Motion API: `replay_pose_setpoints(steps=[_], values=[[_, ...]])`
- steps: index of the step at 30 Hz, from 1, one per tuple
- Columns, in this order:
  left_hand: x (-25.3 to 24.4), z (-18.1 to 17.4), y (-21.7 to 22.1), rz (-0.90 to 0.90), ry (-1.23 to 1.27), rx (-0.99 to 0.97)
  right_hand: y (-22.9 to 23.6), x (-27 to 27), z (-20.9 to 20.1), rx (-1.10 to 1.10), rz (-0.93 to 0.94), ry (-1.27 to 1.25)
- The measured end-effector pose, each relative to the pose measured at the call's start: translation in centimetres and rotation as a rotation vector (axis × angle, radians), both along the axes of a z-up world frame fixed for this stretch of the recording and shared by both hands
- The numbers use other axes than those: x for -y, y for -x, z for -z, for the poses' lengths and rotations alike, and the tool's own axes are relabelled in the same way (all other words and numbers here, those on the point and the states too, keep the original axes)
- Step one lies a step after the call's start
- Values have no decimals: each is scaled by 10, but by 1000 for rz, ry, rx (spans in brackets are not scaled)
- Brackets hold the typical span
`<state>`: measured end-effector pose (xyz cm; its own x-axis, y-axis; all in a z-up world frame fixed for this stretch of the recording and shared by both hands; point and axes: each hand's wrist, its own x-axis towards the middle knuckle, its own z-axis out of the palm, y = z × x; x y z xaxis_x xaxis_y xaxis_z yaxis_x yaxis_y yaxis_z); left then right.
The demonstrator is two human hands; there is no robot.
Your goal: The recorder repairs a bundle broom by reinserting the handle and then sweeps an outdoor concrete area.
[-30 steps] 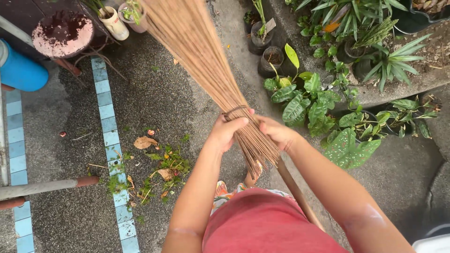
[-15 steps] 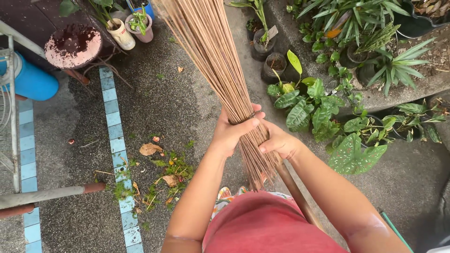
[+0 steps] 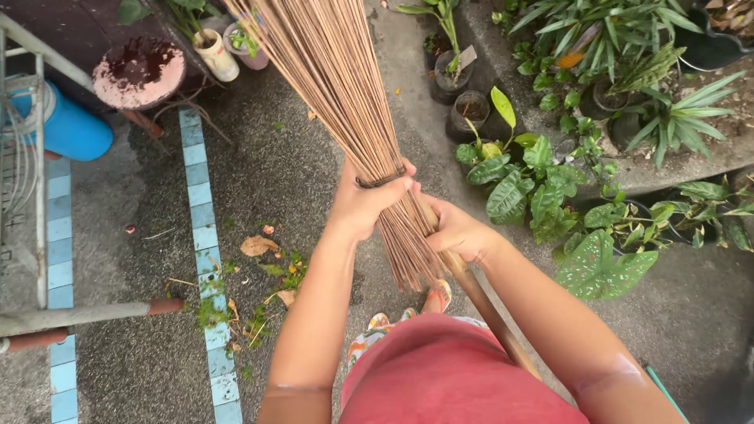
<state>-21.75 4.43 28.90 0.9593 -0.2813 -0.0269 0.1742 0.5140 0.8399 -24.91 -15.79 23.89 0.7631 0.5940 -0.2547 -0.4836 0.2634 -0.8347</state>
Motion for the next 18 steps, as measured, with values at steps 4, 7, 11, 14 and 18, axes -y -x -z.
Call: replay_pose_setpoints(steps=[4,7,11,14,18], values=[[-18,-8,3,-79,-20,69,-9,-19,4,-8,-39,25],[-40,3,10,-121,-58,102,-16,-42,-1,39,-164,-42],[-75,9,19,-230,-179,156,-18,-70,1,86,-215,-5],[-100,19,25,-319,-256,165,-19,-90,2,80,-226,47],[-131,25,29,-470,-384,185,-33,-124,11,127,-233,104]])
